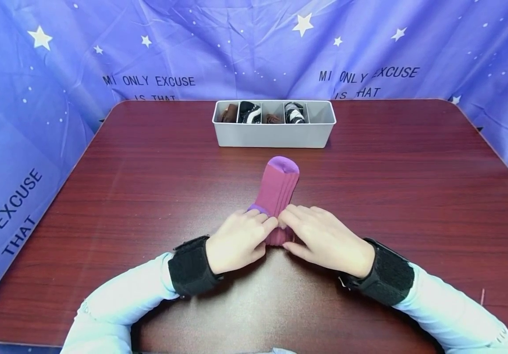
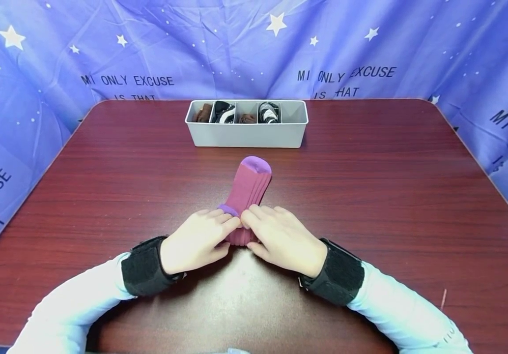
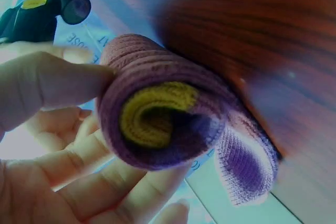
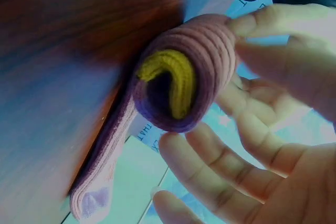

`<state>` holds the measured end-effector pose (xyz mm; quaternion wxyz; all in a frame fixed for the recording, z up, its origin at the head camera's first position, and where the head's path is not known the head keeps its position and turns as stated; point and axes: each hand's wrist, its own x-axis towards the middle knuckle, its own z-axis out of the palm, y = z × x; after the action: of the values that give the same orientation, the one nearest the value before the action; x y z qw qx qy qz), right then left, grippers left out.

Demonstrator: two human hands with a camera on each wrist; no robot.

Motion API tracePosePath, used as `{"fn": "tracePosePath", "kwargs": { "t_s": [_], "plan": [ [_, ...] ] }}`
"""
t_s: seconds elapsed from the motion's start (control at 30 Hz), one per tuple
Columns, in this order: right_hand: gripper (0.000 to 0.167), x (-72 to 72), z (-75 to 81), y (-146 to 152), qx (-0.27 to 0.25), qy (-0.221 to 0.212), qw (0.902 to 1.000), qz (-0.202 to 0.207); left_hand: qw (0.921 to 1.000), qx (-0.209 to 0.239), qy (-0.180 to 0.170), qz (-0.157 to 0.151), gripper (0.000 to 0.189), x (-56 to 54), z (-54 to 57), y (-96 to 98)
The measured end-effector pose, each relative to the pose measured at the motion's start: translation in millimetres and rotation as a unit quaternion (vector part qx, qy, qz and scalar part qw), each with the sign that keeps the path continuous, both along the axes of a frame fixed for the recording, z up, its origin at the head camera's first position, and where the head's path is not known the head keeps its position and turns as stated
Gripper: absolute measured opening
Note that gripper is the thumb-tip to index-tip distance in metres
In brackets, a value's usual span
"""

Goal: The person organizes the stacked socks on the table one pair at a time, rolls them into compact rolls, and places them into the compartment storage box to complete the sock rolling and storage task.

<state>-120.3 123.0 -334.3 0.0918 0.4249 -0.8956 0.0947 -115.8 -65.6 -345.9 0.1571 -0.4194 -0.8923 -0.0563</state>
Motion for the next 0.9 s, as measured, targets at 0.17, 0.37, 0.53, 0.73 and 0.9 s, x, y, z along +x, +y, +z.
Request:
{"fn": "tracePosePath", "kwargs": {
  "t_s": [0.17,0.37,0.53,0.73,0.9],
  "plan": [
    [0.042,2.8,1.7,0.5,0.009,-0.021,0.9997,0.004,0.9948,0.013,-0.099,-0.02,0.024,-1.7,6.7,-2.8],
    [0.035,4.3,0.4,0.4,0.01,-0.013,0.9996,0.021,0.9853,0.019,-0.169,-0.016,0.02,-2.1,8.1,-2.4],
    [0.026,2.7,0.1,1.8,0.007,-0.004,0.9999,0.012,0.9952,0.039,-0.089,0.005,0.015,0.7,5.7,0.7],
    [0.02,1.9,-0.4,2.6,-0.002,0.004,0.9999,0.011,0.9986,0.025,-0.041,0.022,0.031,3.8,6.7,2.5],
    [0.016,0.9,-1.6,2.4,0.0,0.011,0.9999,0.006,0.9994,0.002,-0.022,0.029,0.039,3.2,2.7,4.1]
  ]
}}
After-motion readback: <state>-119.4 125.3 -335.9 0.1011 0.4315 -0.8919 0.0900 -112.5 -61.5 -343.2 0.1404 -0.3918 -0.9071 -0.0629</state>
